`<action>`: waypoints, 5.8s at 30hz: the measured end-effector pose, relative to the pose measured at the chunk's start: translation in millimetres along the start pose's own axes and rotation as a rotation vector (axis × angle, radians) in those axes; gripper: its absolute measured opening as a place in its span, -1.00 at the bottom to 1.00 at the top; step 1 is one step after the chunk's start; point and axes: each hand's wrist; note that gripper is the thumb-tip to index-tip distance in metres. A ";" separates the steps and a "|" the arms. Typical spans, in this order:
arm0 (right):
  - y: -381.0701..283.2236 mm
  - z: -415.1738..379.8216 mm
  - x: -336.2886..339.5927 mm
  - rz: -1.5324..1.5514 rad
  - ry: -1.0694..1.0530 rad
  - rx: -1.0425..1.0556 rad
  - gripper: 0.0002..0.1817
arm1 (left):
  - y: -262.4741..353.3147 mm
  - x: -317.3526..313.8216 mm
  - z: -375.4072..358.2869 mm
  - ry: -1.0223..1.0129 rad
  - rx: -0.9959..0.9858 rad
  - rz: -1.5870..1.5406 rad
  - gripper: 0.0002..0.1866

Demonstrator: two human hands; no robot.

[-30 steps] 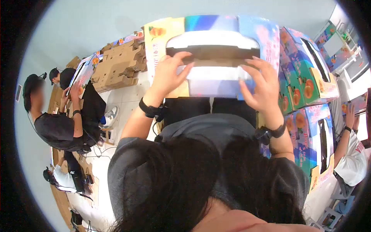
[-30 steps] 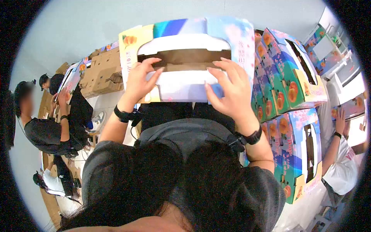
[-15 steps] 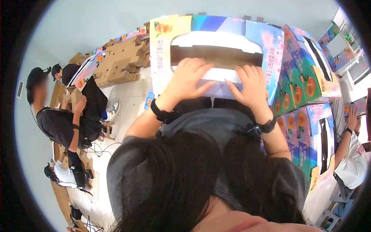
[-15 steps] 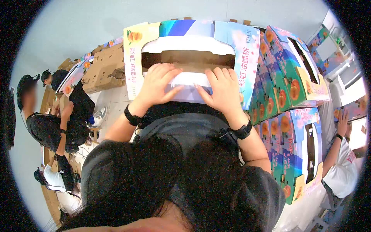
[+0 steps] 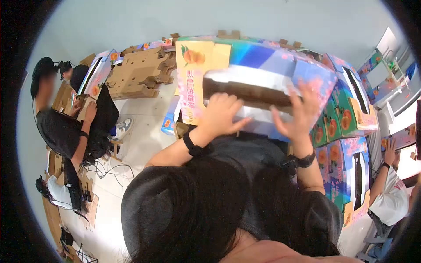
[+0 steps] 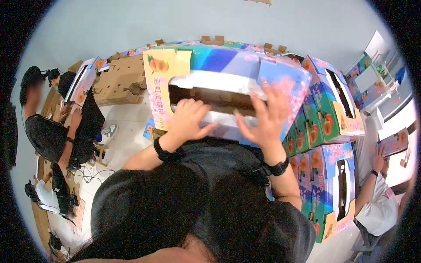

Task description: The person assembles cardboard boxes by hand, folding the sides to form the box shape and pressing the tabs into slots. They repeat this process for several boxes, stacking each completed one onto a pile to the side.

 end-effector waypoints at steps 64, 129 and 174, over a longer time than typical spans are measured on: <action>-19.5 17.1 48.9 -0.335 0.016 -0.152 -0.68 | 22.0 128.8 80.3 0.098 0.047 0.031 -0.66; 17.9 42.8 23.5 -0.283 0.105 -0.136 -0.82 | 7.2 52.2 -6.7 0.196 -0.335 -0.305 -0.74; -4.3 -18.3 -34.0 0.068 -0.350 -0.225 -0.56 | -17.0 -15.2 72.5 -0.358 0.277 -0.007 -0.22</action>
Point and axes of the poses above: each hand's wrist, its own z-axis towards the middle knuckle, its own x-axis out of the back of the hand, y = z × x, and after that the axes turned 15 degrees about x, right-handed
